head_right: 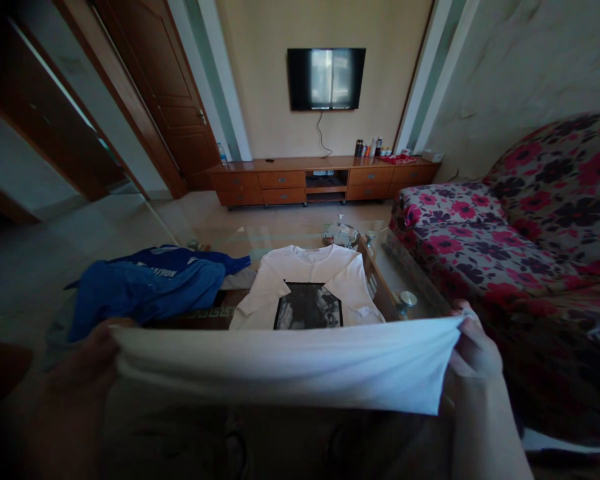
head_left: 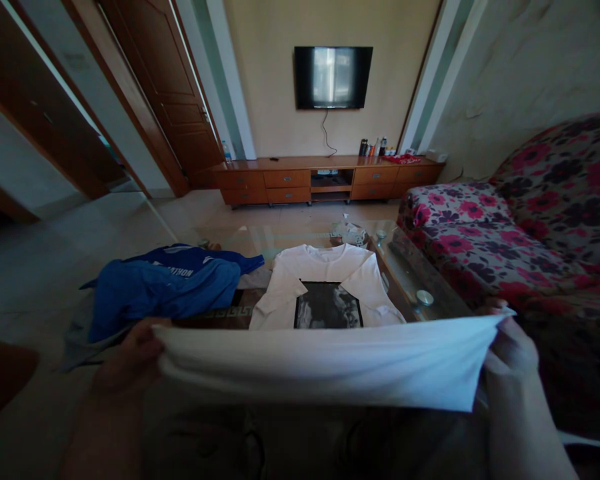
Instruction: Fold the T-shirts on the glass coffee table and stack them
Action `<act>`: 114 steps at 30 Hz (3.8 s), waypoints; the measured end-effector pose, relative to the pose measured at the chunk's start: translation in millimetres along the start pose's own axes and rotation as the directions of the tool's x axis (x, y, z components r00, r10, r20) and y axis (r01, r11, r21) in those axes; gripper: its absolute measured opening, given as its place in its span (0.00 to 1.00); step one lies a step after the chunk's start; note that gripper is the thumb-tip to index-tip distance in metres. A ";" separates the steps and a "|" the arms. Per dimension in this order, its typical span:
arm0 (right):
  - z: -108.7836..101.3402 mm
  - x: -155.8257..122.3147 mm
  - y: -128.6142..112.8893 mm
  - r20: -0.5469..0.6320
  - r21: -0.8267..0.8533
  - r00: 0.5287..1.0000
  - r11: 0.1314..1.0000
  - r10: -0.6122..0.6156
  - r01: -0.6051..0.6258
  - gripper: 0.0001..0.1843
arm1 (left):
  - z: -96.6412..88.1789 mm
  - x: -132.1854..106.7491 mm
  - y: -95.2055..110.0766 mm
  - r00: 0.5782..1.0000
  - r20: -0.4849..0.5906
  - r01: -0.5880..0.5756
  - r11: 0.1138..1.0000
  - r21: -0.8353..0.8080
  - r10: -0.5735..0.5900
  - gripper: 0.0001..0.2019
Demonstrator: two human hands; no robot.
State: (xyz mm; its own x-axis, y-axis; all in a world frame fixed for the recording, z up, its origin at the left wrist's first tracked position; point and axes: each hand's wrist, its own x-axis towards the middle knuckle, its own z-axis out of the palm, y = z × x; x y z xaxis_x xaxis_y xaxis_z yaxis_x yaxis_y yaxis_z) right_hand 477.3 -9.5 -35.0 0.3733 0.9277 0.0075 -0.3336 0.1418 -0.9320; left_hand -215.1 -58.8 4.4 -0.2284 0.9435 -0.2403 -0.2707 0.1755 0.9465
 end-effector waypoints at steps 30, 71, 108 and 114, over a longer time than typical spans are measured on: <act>43.9 92.7 122.3 -0.127 -0.898 0.992 0.423 0.015 -0.122 0.34 | 79.1 171.1 -130.0 0.997 -0.072 0.035 0.789 0.614 0.011 0.29; 141.7 77.9 173.1 0.307 -0.906 0.928 -0.233 0.213 0.353 0.37 | 190.3 156.7 -164.8 0.893 0.380 -0.348 -0.167 0.922 0.239 0.31; 226.8 11.6 129.8 0.698 -0.713 0.673 0.316 0.245 0.625 0.12 | 176.3 110.4 -96.5 0.829 0.527 -0.510 -0.134 0.849 0.187 0.14; 225.7 -103.0 138.8 0.524 -0.603 -0.318 0.608 0.790 0.516 0.03 | 167.1 99.6 -91.6 0.855 0.508 -0.496 -0.123 0.859 0.099 0.15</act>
State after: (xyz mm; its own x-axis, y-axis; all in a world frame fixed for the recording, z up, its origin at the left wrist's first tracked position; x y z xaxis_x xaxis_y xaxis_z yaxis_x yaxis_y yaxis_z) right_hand 197.1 -7.4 -83.3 -0.8362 -0.0023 -0.5484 0.5116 0.3568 -0.7816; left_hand -56.9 66.1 -70.3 0.2534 0.9674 -0.0027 0.9503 -0.2484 0.1877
